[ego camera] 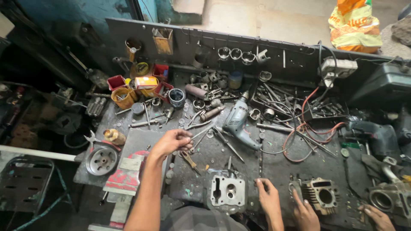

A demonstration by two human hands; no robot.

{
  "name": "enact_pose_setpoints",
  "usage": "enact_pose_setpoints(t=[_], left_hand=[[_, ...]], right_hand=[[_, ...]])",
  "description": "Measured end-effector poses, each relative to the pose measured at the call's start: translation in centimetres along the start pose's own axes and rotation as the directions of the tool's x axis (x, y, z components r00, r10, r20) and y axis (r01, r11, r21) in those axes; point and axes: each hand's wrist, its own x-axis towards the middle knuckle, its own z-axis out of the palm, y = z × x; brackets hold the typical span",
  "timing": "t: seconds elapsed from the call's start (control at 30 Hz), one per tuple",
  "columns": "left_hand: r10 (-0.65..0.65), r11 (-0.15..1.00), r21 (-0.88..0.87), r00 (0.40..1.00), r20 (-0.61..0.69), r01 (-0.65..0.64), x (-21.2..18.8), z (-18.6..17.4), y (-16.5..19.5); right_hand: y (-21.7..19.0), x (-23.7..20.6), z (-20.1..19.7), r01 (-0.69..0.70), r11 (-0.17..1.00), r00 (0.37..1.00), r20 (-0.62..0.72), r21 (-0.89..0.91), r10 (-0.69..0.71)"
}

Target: The person works at a cluttered repair bench handling small engine components, picking up bolts and fasteners from trays and the bench, fitting a piston into a cylinder, and positioning a cylinder head on the work surface. They briefly wipe a part with a cloth and walk to a shelf to retrieve items before returning to the bench.

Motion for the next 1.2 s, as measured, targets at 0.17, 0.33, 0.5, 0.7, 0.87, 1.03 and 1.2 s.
enact_pose_setpoints(t=[0.17, 0.33, 0.5, 0.7, 0.87, 1.03, 1.2], left_hand=[[0.359, 0.930, -0.109, 0.931, 0.057, -0.352, -4.7, 1.3, 8.3], [0.410, 0.907, -0.060, 0.844, 0.346, -0.416, -5.6, 5.3, 13.8], [0.658, 0.663, 0.408, 0.749, 0.082, -0.627, -0.9, 5.2, 16.9], [0.854, 0.341, 0.103, 0.262, -0.449, -0.934, 7.7, -6.1, 26.2], [0.929, 0.291, 0.215, 0.221, -0.296, -0.932, 14.8, -11.6, 31.7], [0.917, 0.393, 0.345, 0.332, -0.223, -0.852, 18.7, -12.8, 31.2], [0.946, 0.295, 0.476, 0.182, -0.269, -0.829, 19.2, -12.9, 29.0]], right_hand=[[-0.8, -0.4, 1.3, -0.036, 0.999, 0.997, 0.062, -0.035, 0.038], [-3.1, -0.6, 2.3, -0.027, 0.997, 0.995, 0.091, -0.067, 0.033], [-3.8, -1.6, 2.5, 0.018, 0.999, 0.994, 0.104, -0.031, -0.014], [-2.7, -3.9, 2.5, -0.104, 0.994, 0.993, 0.048, -0.037, 0.106], [-2.6, -3.6, 2.9, -0.117, 0.993, 0.993, 0.011, -0.008, 0.118], [-3.4, -3.6, 3.3, -0.108, 0.994, 0.993, -0.051, -0.034, 0.106], [-4.5, -3.8, 3.6, -0.148, 0.988, 0.988, -0.056, -0.042, 0.146]])
